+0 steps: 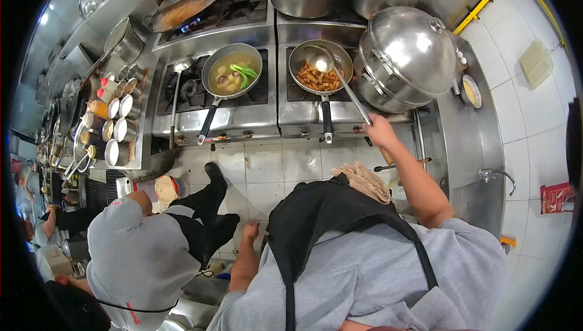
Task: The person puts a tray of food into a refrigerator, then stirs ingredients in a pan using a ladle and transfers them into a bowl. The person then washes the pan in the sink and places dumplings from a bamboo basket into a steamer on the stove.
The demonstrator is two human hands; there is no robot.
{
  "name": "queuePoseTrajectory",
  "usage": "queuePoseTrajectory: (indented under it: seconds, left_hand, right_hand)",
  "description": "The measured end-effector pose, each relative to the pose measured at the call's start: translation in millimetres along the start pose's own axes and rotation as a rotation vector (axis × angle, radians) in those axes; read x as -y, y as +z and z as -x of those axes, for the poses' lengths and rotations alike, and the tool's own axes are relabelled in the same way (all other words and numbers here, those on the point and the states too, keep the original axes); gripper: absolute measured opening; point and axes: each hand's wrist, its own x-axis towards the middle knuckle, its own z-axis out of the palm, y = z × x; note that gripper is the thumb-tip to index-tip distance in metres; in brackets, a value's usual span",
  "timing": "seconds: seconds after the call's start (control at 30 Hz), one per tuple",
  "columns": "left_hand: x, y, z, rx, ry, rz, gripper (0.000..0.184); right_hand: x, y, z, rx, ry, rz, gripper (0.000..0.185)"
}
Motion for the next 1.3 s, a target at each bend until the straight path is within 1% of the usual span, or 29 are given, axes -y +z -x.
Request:
queuePoseTrajectory:
  seconds: [0.03, 0.1, 0.13, 0.2, 0.23, 0.3, 0.33, 0.4, 0.43, 0.5, 0.53, 0.6, 0.7, 0.73, 0.8, 0.87, 0.93, 1.0, 1.03, 1.1, 1.13, 1.23, 1.3]
  left_hand:
    - [-1, -3, -1, 0.028, -0.037, -0.003, 0.047]
    - [-1, -8, -6, 0.024, 0.067, -0.053, 0.049]
    - [-1, -9, -8, 0.023, 0.117, -0.078, 0.05]
    - [5, 1, -27, -0.076, 0.04, 0.086, 0.049]
    - [7, 7, -37, -0.126, 0.002, 0.168, 0.049]
    - [8, 15, -51, -0.192, 0.077, 0.287, 0.04]
    - [8, 16, -55, -0.228, 0.115, 0.347, 0.036]
    - [-3, 12, -46, -0.18, 0.09, 0.378, 0.04]
    - [-12, 8, -37, -0.154, 0.077, 0.392, 0.042]
    - [-31, -4, -6, -0.118, 0.063, 0.282, 0.043]
    - [-40, -11, 6, -0.1, 0.057, 0.226, 0.043]
    - [-32, -8, 9, -0.075, 0.072, 0.213, 0.041]
    - [-18, -3, 19, -0.09, 0.082, 0.167, 0.038]
    - [-14, -2, 20, -0.107, 0.083, 0.15, 0.037]
    - [26, 14, -1, -0.125, 0.232, 0.138, 0.037]
    - [32, 19, -3, -0.115, 0.188, 0.193, 0.037]
    - [16, 15, 8, -0.083, -0.047, 0.318, 0.037]
    - [10, 11, 10, -0.069, -0.061, 0.304, 0.037]
    - [7, 10, 9, -0.063, -0.067, 0.298, 0.037]
    - [-3, 4, 9, -0.082, -0.01, 0.26, 0.037]
    - [-10, 1, 9, -0.093, 0.017, 0.243, 0.037]
    - [-22, 1, 4, -0.133, 0.053, 0.432, 0.039]
    - [-31, 1, 4, -0.116, 0.006, 0.519, 0.04]
  right_hand:
    - [2, 1, 1, 0.063, 0.073, -0.052, 0.027]
    - [3, 3, 3, 0.193, 0.219, -0.154, 0.024]
    - [-1, 7, 0, 0.183, 0.163, -0.077, 0.024]
    - [-16, 23, -15, 0.164, 0.049, 0.076, 0.023]
    - [-24, 31, -23, 0.087, -0.006, 0.115, 0.022]
    - [-30, 41, -34, -0.069, -0.116, 0.194, 0.021]
    - [-30, 42, -35, -0.062, -0.087, 0.212, 0.023]
    - [-10, 38, -30, -0.045, -0.034, 0.251, 0.028]
    - [-4, 37, -27, -0.027, -0.024, 0.207, 0.029]
    - [3, 35, -20, 0.005, -0.001, 0.122, 0.031]
    - [6, 36, -22, 0.053, 0.054, 0.089, 0.031]
    - [10, 36, -26, 0.149, 0.165, 0.022, 0.032]
    - [-9, 47, -36, -0.005, 0.04, 0.158, 0.03]
    - [-14, 46, -40, -0.047, 0.052, 0.163, 0.03]
    - [-21, 45, -38, -0.125, 0.084, 0.17, 0.03]
    - [-30, 47, -47, -0.175, 0.099, 0.169, 0.03]
    - [-36, 55, -60, -0.213, 0.092, 0.178, 0.03]
    - [-33, 68, -68, -0.238, 0.068, 0.196, 0.029]
    - [-26, 72, -72, -0.183, 0.138, 0.079, 0.027]
    - [-7, 81, -75, -0.066, 0.278, -0.156, 0.023]
    - [-6, 84, -77, -0.047, 0.289, -0.347, 0.022]
    - [-15, 80, -74, 0.063, 0.269, -0.63, 0.022]
    - [-21, 69, -58, 0.067, 0.225, -0.479, 0.024]
